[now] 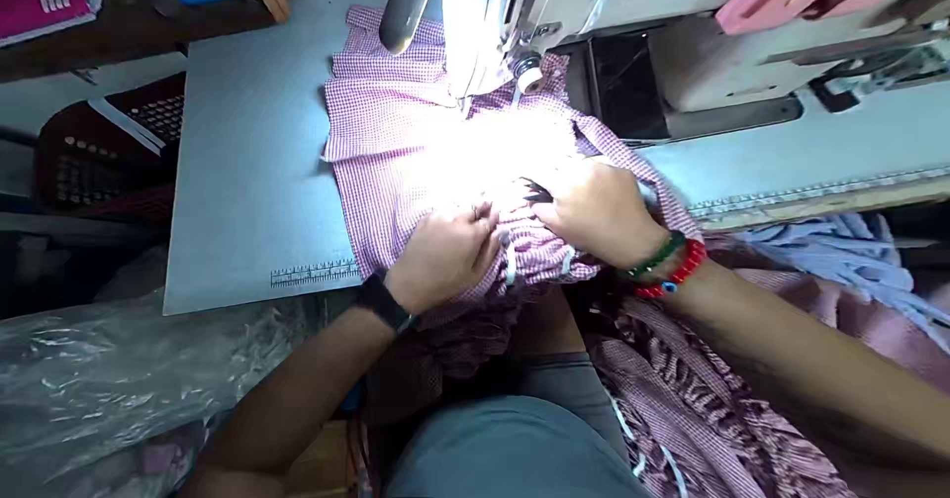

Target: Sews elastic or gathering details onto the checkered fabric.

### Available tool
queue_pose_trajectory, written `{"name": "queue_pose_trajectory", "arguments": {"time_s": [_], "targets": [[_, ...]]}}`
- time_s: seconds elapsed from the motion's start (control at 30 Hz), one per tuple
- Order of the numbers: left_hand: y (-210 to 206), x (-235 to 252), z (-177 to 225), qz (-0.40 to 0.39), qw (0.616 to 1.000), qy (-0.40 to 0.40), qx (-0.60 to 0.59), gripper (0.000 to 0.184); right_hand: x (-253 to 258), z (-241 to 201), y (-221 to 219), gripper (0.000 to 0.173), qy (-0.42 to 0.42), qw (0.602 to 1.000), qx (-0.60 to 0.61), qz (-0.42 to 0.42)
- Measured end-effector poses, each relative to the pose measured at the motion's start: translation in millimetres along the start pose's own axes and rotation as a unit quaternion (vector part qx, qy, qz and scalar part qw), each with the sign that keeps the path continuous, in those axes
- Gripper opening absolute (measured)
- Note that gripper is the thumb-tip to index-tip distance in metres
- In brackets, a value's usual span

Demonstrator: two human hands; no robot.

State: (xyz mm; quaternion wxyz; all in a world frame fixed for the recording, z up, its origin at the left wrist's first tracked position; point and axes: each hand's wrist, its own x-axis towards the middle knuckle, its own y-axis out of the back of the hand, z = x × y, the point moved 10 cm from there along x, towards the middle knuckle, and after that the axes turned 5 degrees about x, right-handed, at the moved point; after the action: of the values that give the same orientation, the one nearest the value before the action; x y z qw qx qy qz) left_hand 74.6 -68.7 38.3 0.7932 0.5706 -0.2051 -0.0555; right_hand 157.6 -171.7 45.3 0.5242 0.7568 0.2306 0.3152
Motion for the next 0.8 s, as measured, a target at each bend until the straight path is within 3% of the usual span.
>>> {"name": "queue_pose_trajectory", "arguments": {"time_s": [0.3,0.63,0.8], "targets": [[0.9,-7.7,5.9,0.004,0.999,-0.037,0.013,0.039,2.8,8.8,-0.9,0.025,0.017,1.000,0.010,0.021],[3.1,1.7,-0.7,-0.008,0.999,-0.035,0.014,0.037,56.7,30.5,-15.5,0.039,-0.064,0.997,0.008,-0.052],[3.3,4.3,-2.4,-0.006,0.999,-0.035,0.027,0.037,65.5,24.1,-9.5,0.037,-0.027,0.999,-0.003,-0.026]]}}
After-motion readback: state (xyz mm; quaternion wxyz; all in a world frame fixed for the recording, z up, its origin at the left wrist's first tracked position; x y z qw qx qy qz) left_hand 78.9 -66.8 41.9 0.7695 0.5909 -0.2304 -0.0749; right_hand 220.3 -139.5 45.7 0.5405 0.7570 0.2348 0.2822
